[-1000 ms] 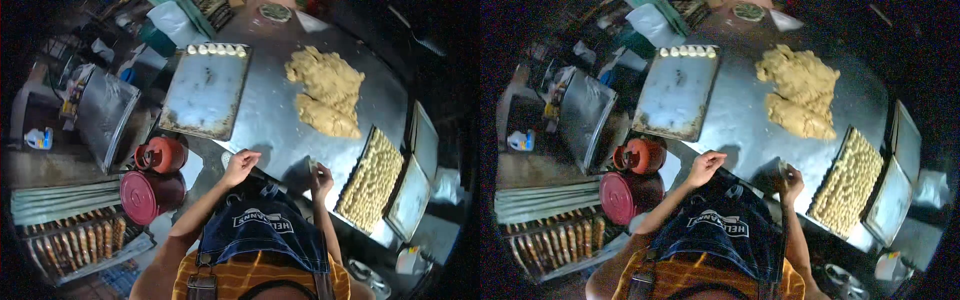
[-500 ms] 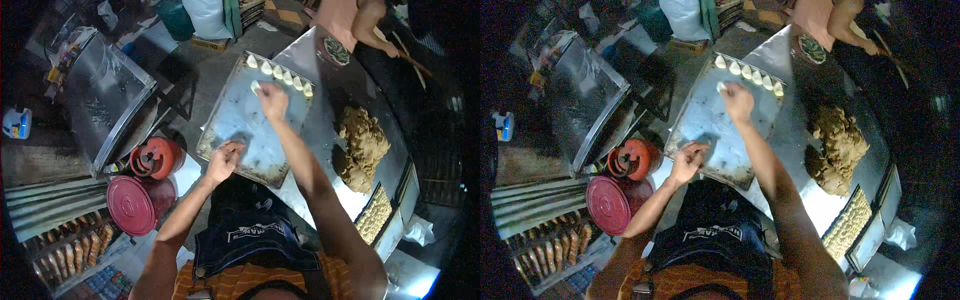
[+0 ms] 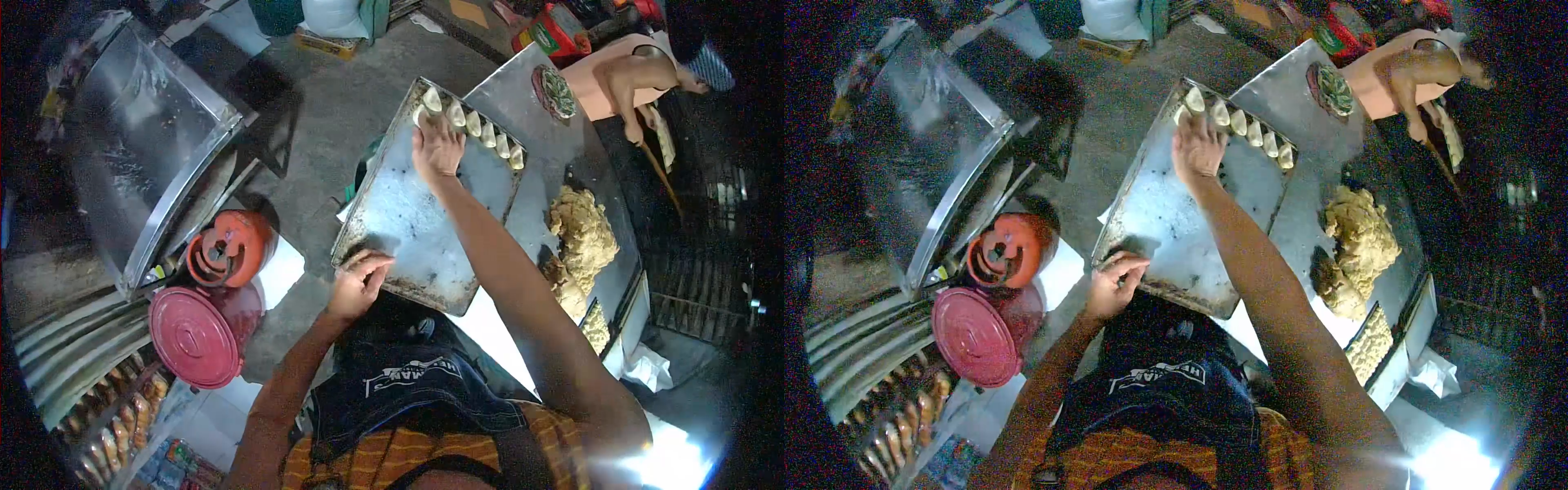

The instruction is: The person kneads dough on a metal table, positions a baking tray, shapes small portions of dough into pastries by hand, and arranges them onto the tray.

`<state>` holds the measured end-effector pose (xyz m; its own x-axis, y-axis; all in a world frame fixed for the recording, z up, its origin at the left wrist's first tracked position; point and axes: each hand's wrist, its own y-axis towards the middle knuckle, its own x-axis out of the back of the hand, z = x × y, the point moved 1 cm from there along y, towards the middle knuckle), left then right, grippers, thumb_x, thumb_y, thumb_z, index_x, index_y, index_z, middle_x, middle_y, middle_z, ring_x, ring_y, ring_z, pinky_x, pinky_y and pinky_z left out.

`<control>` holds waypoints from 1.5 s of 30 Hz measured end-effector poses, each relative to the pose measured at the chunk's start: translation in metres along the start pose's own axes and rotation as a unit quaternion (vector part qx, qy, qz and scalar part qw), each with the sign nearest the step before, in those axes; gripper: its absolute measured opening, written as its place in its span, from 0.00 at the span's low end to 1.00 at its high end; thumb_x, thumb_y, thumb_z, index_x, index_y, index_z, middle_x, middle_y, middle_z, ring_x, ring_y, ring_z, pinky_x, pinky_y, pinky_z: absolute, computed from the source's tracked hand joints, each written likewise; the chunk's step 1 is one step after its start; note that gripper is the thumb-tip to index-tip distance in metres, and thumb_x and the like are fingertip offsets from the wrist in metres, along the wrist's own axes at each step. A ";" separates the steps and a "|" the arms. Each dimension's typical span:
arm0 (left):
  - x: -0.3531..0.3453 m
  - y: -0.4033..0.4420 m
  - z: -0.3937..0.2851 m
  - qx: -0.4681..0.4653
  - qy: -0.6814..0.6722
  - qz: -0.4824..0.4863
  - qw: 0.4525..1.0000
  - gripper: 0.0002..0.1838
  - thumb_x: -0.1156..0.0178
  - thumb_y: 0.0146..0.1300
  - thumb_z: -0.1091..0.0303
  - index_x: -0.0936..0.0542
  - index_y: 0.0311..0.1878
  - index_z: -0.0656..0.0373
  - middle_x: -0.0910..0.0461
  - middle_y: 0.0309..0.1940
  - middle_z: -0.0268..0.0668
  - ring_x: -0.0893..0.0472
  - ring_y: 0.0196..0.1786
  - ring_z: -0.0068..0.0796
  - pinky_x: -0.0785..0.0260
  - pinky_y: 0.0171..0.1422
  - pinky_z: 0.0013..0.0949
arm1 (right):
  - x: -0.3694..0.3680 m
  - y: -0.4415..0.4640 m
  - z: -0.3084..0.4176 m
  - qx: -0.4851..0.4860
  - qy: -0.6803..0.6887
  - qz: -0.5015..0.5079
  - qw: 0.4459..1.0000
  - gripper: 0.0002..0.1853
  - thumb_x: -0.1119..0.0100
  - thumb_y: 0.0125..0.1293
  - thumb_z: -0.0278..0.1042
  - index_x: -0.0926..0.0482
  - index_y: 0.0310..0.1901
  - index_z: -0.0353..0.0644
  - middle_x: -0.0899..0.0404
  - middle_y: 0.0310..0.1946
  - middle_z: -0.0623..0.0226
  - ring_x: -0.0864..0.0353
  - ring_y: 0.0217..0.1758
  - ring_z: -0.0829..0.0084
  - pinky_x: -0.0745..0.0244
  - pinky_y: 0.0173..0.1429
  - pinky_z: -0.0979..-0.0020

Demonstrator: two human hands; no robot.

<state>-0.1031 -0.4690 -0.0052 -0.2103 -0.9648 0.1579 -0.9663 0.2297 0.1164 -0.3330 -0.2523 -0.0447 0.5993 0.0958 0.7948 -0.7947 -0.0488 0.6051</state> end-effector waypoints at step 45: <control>-0.451 -0.016 -0.046 -0.018 0.221 0.195 0.955 0.25 0.27 0.64 0.55 0.16 0.53 0.68 0.14 0.40 0.50 0.18 0.38 0.51 0.25 0.46 0.47 | 0.454 -0.490 -0.369 -0.464 0.293 0.010 0.836 0.13 0.27 0.64 0.38 0.15 0.47 0.44 0.17 0.25 0.65 0.22 0.26 0.64 0.25 0.36 0.64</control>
<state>0.0142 -0.0321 -0.0331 -0.4627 -0.6585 0.5935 -0.8199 0.5724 -0.0042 0.2931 0.1817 0.0021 0.6502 0.5877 0.4815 -0.7000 0.7098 0.0789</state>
